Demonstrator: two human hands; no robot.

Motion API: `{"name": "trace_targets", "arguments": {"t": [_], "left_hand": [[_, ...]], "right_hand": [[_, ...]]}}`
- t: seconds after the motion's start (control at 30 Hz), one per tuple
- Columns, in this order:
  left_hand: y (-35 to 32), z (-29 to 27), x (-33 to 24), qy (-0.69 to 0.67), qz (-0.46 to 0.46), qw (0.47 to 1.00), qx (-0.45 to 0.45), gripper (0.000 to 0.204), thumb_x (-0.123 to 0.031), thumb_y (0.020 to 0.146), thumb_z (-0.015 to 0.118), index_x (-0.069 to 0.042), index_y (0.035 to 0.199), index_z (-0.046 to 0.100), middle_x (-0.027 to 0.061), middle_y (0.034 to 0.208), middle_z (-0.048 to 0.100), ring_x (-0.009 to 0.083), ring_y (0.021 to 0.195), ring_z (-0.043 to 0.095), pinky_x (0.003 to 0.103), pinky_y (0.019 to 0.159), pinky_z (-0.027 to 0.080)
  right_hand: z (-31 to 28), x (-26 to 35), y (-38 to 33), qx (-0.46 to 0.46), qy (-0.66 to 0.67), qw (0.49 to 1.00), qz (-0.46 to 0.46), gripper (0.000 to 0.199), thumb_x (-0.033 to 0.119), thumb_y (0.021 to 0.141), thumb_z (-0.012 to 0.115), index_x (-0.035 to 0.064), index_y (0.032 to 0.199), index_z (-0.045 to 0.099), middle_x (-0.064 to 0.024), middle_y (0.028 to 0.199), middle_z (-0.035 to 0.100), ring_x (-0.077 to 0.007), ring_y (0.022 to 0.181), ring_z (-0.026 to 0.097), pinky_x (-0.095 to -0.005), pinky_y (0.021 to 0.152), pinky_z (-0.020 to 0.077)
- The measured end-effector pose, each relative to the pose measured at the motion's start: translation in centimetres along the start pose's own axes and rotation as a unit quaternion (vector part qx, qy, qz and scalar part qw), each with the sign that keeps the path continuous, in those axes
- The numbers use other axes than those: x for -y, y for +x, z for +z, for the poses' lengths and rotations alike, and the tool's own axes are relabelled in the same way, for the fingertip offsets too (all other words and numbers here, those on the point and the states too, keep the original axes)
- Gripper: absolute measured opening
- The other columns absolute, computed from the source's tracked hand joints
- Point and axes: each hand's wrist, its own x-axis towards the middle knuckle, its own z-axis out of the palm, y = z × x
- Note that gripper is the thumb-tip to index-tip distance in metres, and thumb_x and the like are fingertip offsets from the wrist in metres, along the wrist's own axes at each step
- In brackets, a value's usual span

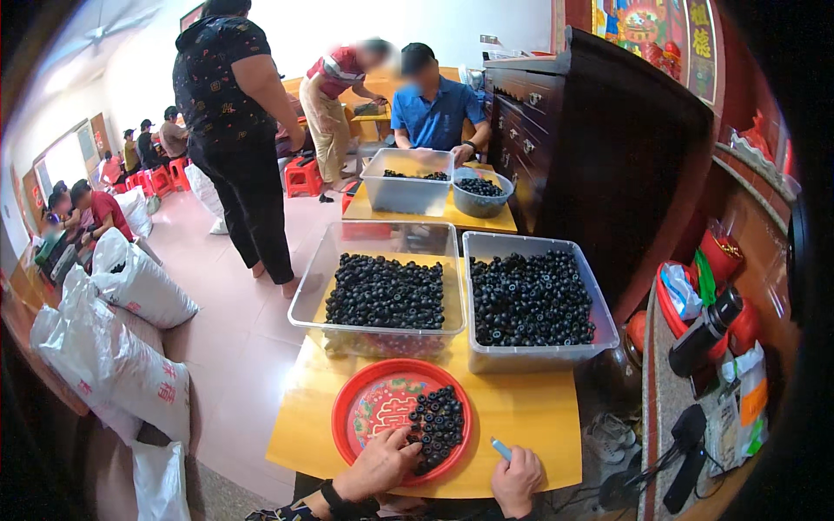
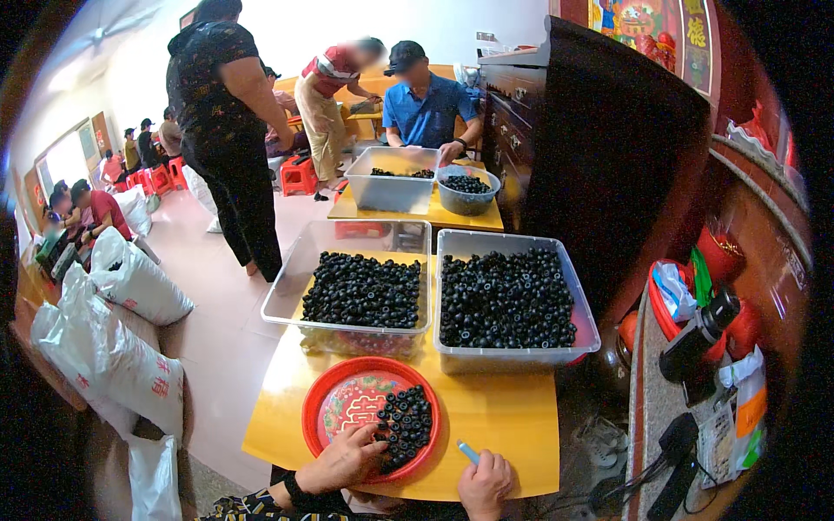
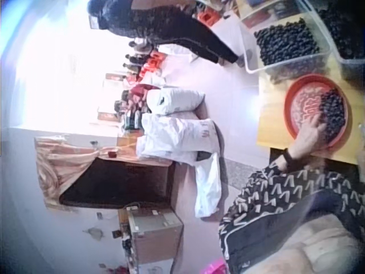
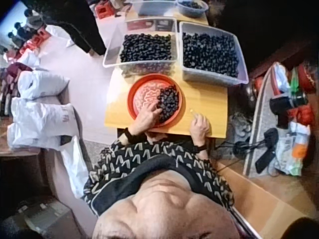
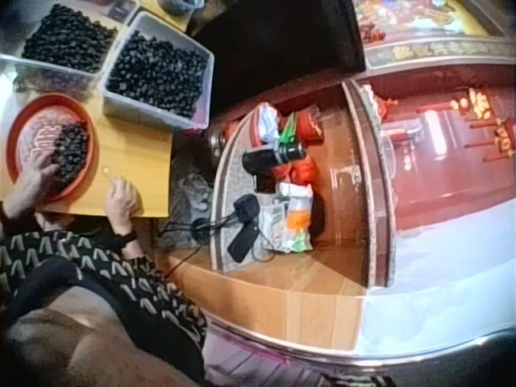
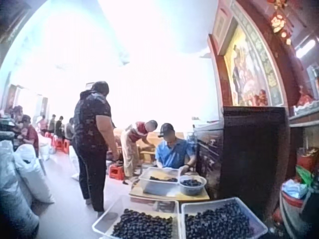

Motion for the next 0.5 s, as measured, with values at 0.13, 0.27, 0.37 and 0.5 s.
{"name": "trace_targets", "arguments": {"t": [0.13, 0.27, 0.37, 0.5], "left_hand": [[0.3, 0.0, -0.2, -0.036, -0.082, 0.995, 0.038, 0.023, -0.017, 0.074, 0.062, -0.004, 0.092, 0.059, 0.0167, 0.083, 0.053, 0.0321, 0.075, 0.055, 0.040, 0.064, 0.046], [0.5, 0.3, -0.8, -0.050, -0.087, 0.994, -0.030, 0.025, -0.017, 0.073, 0.063, -0.002, 0.093, 0.057, 0.0156, 0.074, 0.051, 0.0322, 0.069, 0.054, 0.041, 0.061, 0.046], [0.1, 0.5, -1.3, -0.056, -0.113, 0.992, -0.020, 0.029, -0.017, 0.073, 0.064, -0.002, 0.096, 0.056, 0.0166, 0.075, 0.052, 0.0323, 0.072, 0.055, 0.041, 0.061, 0.046], [-0.4, 0.1, -1.4, -0.082, -0.142, 0.986, 0.033, 0.023, -0.016, 0.074, 0.064, -0.001, 0.090, 0.058, 0.0180, 0.074, 0.054, 0.0333, 0.070, 0.056, 0.042, 0.062, 0.047]], "right_hand": [[0.4, -0.6, -0.4, -0.004, 0.041, 0.999, -0.003, 0.014, 0.007, 0.074, 0.055, 0.0064, 0.087, 0.057, -0.0141, 0.079, 0.055, -0.0348, 0.074, 0.053, -0.0438, 0.064, 0.0433], [-0.7, 0.9, 0.3, 0.026, -0.002, 0.999, 0.025, 0.010, 0.002, 0.070, 0.053, 0.0010, 0.080, 0.052, -0.0165, 0.071, 0.049, -0.0352, 0.068, 0.050, -0.0454, 0.058, 0.0378], [-0.7, 0.7, 0.0, 0.023, -0.015, 0.999, 0.022, 0.010, 0.003, 0.071, 0.054, 0.0005, 0.080, 0.052, -0.0167, 0.071, 0.049, -0.0344, 0.069, 0.050, -0.0448, 0.058, 0.0380], [0.0, -0.6, -0.5, 0.060, -0.033, 0.997, 0.046, 0.012, 0.003, 0.070, 0.054, 0.0000, 0.082, 0.053, -0.0175, 0.073, 0.050, -0.0352, 0.070, 0.051, -0.0450, 0.059, 0.0387]]}}
